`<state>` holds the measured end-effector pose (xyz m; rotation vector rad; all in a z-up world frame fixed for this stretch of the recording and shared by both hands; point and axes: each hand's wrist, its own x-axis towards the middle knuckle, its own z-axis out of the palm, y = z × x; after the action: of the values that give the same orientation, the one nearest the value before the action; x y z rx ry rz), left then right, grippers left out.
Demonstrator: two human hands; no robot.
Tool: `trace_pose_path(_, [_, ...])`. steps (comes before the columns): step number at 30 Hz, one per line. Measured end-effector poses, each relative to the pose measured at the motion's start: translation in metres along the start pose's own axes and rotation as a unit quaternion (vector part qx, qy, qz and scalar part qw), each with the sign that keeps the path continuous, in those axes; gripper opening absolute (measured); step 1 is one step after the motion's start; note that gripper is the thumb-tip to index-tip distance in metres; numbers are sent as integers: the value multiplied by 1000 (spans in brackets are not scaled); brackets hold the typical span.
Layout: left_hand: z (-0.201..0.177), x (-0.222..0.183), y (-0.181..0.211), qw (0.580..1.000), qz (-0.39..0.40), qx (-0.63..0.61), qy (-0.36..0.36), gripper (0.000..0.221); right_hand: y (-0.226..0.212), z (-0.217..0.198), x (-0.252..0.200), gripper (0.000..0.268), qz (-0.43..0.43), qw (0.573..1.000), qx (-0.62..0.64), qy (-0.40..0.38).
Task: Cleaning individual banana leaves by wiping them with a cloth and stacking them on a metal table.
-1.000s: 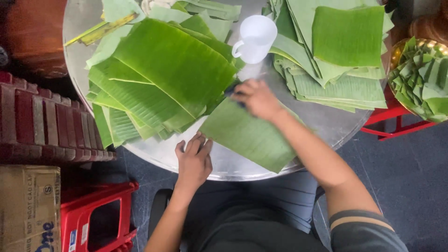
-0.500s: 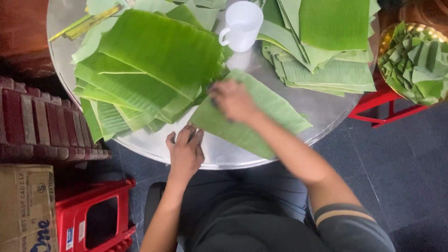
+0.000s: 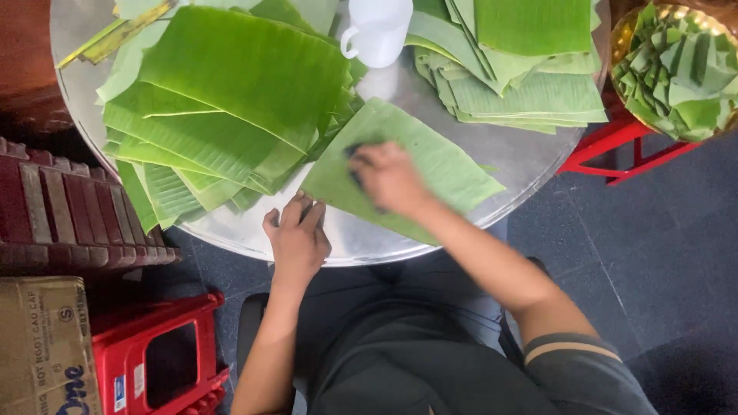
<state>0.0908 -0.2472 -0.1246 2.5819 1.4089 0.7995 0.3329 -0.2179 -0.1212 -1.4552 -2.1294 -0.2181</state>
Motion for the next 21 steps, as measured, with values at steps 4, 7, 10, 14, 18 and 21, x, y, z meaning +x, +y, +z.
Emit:
trace_pose_path(4, [4,2,-2,1000,5,8,6,39,90,-15,-33,27,92,989,-115,6])
trace_pose_path(7, [5,3,-2,1000,20,16,8,38,80,4,-26,26,150,974,-170,-12])
trace_pose_path(10, [2,4,3,1000,1,19,-6,38,0,37,-17,28,119,993,-15,-23])
trace_pose_path(14, [-3,9,5,999,-1,34,-14,37,-18,-2,-36,29,100,993,-53,-35])
trace_pose_path(18, [-7,10,8,999,-13,23,-19,37,50,-61,-73,27,177,972,-156,19])
trace_pose_path(21, [0,6,2,999,3,51,-15,37,83,-38,-85,29,268,945,-188,-21])
